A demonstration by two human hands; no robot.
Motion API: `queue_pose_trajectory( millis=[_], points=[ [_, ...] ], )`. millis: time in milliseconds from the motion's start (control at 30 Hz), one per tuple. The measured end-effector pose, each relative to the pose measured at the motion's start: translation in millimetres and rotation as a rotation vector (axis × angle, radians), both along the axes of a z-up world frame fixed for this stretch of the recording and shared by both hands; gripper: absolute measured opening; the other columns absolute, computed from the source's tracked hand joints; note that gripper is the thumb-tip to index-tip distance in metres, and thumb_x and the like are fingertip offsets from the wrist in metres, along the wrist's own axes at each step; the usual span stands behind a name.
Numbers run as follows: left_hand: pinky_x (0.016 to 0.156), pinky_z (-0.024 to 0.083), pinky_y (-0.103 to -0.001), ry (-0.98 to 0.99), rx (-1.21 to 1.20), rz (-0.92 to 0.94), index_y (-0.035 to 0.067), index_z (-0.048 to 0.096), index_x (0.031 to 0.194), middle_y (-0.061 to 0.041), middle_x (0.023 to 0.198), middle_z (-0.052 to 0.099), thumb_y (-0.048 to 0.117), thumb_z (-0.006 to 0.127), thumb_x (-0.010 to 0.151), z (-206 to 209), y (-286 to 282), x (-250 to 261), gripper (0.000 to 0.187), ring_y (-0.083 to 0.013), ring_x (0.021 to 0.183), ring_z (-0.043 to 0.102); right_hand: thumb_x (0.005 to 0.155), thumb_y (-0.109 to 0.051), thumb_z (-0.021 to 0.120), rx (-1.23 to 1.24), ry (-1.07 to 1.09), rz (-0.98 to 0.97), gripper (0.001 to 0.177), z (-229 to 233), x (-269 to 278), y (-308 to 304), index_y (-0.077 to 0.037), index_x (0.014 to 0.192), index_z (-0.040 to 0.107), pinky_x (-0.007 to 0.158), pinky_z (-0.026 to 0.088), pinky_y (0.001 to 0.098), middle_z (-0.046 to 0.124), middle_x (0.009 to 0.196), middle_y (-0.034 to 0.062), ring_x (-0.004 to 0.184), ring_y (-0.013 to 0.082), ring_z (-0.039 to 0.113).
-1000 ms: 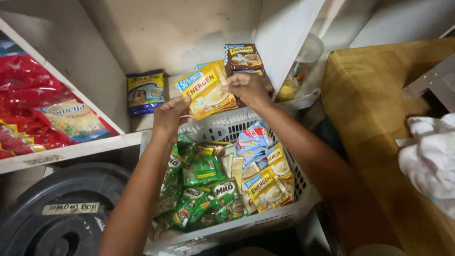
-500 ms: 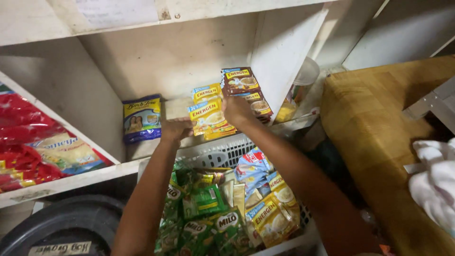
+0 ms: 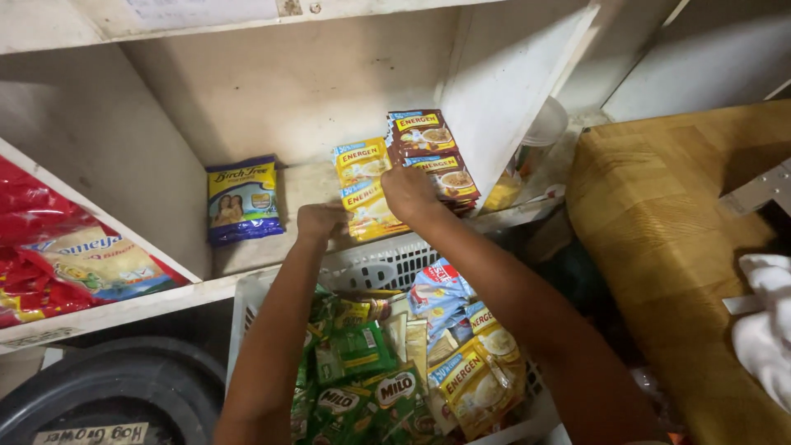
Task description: The person repeatedly picks packets of Energen, Milo, and Kopiko from a white plastic crate and places them onto a wooden shelf, stacking them in neat rows. The person handles the packets one at a time, occasionally adjusting the alignment of the stacks on the shelf.
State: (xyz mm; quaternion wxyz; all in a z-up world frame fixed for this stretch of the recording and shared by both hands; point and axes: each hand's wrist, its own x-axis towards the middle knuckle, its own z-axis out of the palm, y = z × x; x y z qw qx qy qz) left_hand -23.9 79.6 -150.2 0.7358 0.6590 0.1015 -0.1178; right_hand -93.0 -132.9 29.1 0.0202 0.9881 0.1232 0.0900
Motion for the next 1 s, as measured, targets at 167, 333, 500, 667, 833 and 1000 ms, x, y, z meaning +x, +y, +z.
queue_pose_trajectory(
  millis=[167, 333, 500, 667, 833, 1000],
  points=[
    [0.048, 0.056, -0.033, -0.103, -0.033, -0.036, -0.010, 0.075, 0.091, -0.018, 0.077, 0.075, -0.002, 0.086, 0.076, 16, -3, -12, 0.020, -0.0221, 0.056, 0.068, 0.086, -0.006, 0.061, 0.063, -0.042, 0.083, 0.018, 0, 3, 2, -0.001, 0.092, 0.077, 0.074, 0.060, 0.0508, 0.074, 0.093, 0.0245, 0.085, 0.0398, 0.074],
    [0.050, 0.061, -0.033, -0.054, -0.004, 0.035, -0.009, 0.076, 0.089, -0.016, 0.078, 0.077, -0.003, 0.083, 0.075, 45, -14, -26, 0.017, -0.0219, 0.056, 0.072, 0.082, -0.006, 0.061, -0.124, -0.070, 0.264, 0.017, 4, -24, 8, -0.002, 0.084, 0.078, 0.095, 0.049, 0.0548, 0.074, 0.088, 0.0194, 0.086, 0.0355, 0.074],
    [0.052, 0.061, -0.033, -0.094, 0.025, -0.010, -0.010, 0.076, 0.087, -0.016, 0.080, 0.078, -0.001, 0.085, 0.074, 8, -10, -9, 0.018, -0.0198, 0.058, 0.072, 0.087, -0.012, 0.058, -0.289, 0.043, 0.339, 0.023, -21, -42, 10, -0.006, 0.079, 0.079, 0.119, 0.012, 0.0675, 0.075, 0.081, 0.0134, 0.085, 0.0321, 0.074],
    [0.052, 0.061, -0.034, -0.069, 0.123, 0.000, -0.008, 0.077, 0.086, -0.017, 0.079, 0.077, 0.000, 0.087, 0.074, 48, -13, -31, 0.018, -0.0216, 0.056, 0.072, 0.086, -0.011, 0.057, -0.226, 0.031, 0.331, 0.023, -28, -44, 9, -0.006, 0.079, 0.079, 0.121, 0.011, 0.0675, 0.075, 0.081, 0.0136, 0.081, 0.0321, 0.074],
    [0.052, 0.063, -0.035, -0.046, 0.075, -0.003, -0.001, 0.079, 0.080, -0.014, 0.077, 0.079, 0.008, 0.087, 0.068, 25, -11, -10, 0.017, -0.0212, 0.054, 0.075, 0.085, -0.011, 0.058, -0.263, 0.021, 0.382, 0.022, -36, -40, 6, -0.007, 0.077, 0.078, 0.120, 0.013, 0.0683, 0.074, 0.079, 0.0140, 0.076, 0.0317, 0.073],
    [0.058, 0.057, -0.036, -0.492, 0.928, 0.065, 0.012, 0.074, 0.071, -0.010, 0.075, 0.075, 0.048, 0.079, 0.075, -66, 0, 29, 0.036, -0.0219, 0.064, 0.073, 0.081, -0.009, 0.060, -0.229, -0.276, 0.508, 0.017, -37, -50, 3, -0.008, 0.076, 0.076, 0.118, 0.031, 0.0574, 0.072, 0.075, 0.0130, 0.074, 0.0288, 0.072]
  ],
)
